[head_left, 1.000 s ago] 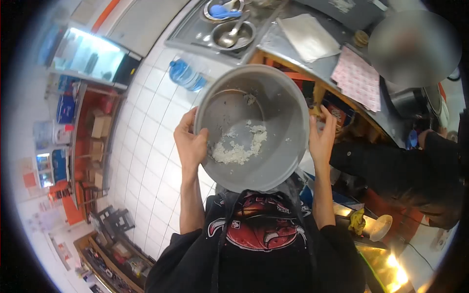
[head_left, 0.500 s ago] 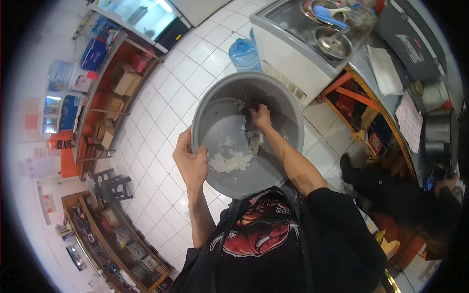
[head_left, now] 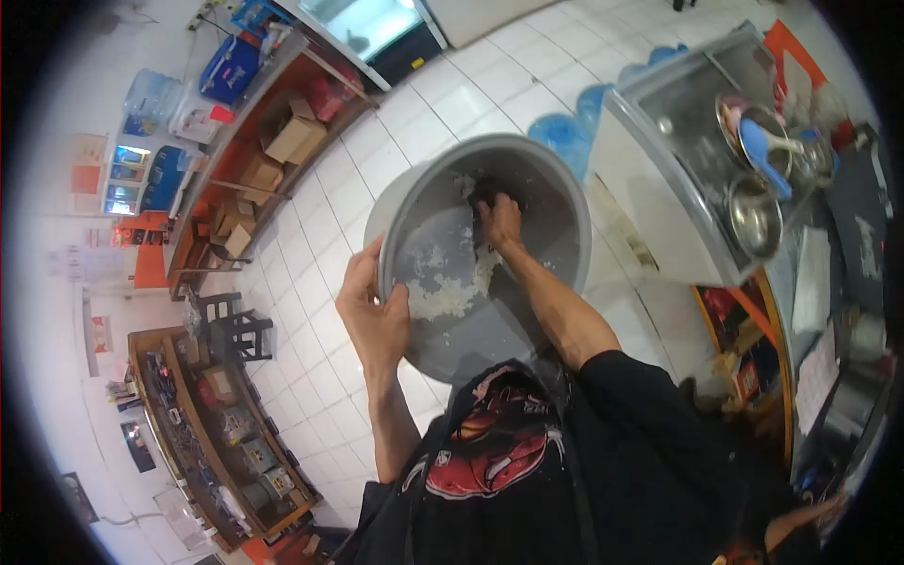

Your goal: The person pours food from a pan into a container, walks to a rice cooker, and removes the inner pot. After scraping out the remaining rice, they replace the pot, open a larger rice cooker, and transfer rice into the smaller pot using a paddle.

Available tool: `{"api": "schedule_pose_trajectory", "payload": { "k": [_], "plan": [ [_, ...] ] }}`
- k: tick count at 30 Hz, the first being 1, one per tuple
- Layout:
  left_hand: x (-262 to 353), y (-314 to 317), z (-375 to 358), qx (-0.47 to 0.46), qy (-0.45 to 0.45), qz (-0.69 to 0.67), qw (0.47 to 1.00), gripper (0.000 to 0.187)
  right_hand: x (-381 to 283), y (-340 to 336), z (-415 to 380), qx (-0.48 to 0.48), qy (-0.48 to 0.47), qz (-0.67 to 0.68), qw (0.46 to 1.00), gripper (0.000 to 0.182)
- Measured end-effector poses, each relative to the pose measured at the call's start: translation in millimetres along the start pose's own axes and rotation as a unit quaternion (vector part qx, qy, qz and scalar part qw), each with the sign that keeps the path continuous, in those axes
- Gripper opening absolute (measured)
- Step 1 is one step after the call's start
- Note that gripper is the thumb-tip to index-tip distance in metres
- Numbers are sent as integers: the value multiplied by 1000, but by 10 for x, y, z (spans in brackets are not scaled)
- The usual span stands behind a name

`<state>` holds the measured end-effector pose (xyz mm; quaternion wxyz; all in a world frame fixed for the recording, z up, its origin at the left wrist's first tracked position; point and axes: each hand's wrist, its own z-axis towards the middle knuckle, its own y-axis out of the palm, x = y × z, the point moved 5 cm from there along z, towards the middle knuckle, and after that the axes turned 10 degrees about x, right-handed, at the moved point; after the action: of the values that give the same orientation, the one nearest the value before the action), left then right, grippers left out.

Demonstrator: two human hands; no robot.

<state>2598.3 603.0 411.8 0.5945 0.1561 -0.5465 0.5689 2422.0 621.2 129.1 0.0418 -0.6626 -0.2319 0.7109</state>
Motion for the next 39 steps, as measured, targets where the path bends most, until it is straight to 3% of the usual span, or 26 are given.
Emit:
{"api": "schedule_pose_trajectory", "payload": {
  "k": [2,6,8,10,14,17,22,26,27,28,29,31,32,34,35,37,39],
  "plan": [
    [4,58,294,14,17,20,1000,49,-215,216,439,27,-35,34,998,25],
    [35,59,735,55,-1,35,998,47,-664,477,881,-14,-72,-47,996,24],
    [-112,137,959,66,-10,40,997,46,-722,733,1141,-33,-86,-64,994,24],
    [-278,222,1262,73,-20,40,996,46,-749,1037,1434,-63,-39,-18,997,24],
    [-628,337,1927,98,-38,36,994,45,-895,1473,1942,-117,-75,-72,988,25],
    [-912,422,2568,89,-32,20,995,43,-864,1885,2391,-100,-67,-90,989,27],
    [-989,658,3675,69,6,21,997,41,-1181,2272,3166,4,-80,8,997,27],
    [-1022,953,4336,-2,-24,16,1000,37,-1430,2240,3755,-24,-53,7,998,26],
    [-1024,1093,4514,-20,-17,38,999,37,-1359,2289,3932,-63,52,96,992,26],
    [-1050,1243,4682,-33,-15,34,999,37,-1277,2328,4077,-103,153,182,966,26],
    [-1087,1377,4842,-42,-23,13,999,38,-1230,2282,4206,-93,160,180,966,26],
    [-1157,1675,5192,-54,-29,-13,998,40,-1416,2140,4405,-163,285,475,816,24],
    [-1150,1829,5358,-55,-6,-22,998,41,-1499,1978,4527,-158,287,475,817,24],
    [-1175,2156,5722,-65,25,-33,997,42,-1706,1647,4824,-154,291,598,730,23],
    [-1210,2344,5926,-68,43,-28,996,43,-1720,1508,5005,-144,286,601,733,23],
    [-1132,2672,6276,-74,40,-36,996,46,-1769,1204,5272,-138,264,665,685,24],
    [-1143,2993,6617,-79,64,-54,993,46,-1767,858,5582,-95,243,663,702,25]
  ]
}}
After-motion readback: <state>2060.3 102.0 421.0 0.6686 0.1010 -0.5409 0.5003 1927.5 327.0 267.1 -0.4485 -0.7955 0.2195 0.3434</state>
